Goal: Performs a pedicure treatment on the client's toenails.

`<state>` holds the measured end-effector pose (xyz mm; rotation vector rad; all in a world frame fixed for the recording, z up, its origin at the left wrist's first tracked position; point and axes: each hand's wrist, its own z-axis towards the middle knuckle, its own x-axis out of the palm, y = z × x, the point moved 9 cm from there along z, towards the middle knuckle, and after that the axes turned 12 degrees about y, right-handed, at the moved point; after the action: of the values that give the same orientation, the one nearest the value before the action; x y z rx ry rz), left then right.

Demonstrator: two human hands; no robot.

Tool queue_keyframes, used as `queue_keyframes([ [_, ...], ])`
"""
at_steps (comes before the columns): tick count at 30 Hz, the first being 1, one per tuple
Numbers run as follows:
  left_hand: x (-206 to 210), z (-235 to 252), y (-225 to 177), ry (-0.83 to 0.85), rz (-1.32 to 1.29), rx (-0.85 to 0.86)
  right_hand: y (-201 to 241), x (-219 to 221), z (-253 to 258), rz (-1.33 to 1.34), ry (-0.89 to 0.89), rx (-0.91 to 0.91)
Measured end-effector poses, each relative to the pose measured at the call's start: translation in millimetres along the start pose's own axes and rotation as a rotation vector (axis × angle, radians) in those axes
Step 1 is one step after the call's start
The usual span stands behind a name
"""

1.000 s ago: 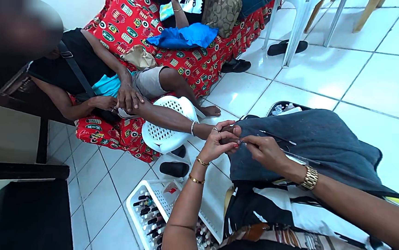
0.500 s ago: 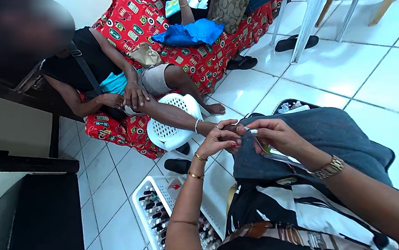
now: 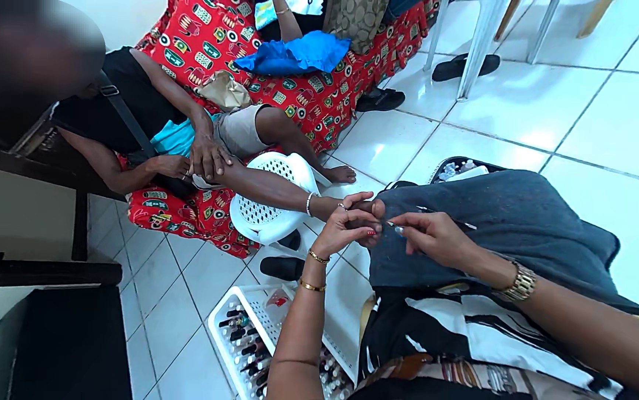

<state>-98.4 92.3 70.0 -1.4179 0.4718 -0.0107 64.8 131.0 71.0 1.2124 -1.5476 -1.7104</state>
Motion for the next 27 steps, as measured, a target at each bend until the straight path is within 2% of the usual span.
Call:
queue_keyframes([
  [14, 0.8, 1.6, 0.5, 0.020, 0.101, 0.059, 16.6, 5.7, -0.3, -0.321, -0.077, -0.182],
  [27, 3.6, 3.4, 0.2, -0.008, 0.098, 0.004, 16.6, 9.7, 2.9, -0.366, -0.120, -0.126],
])
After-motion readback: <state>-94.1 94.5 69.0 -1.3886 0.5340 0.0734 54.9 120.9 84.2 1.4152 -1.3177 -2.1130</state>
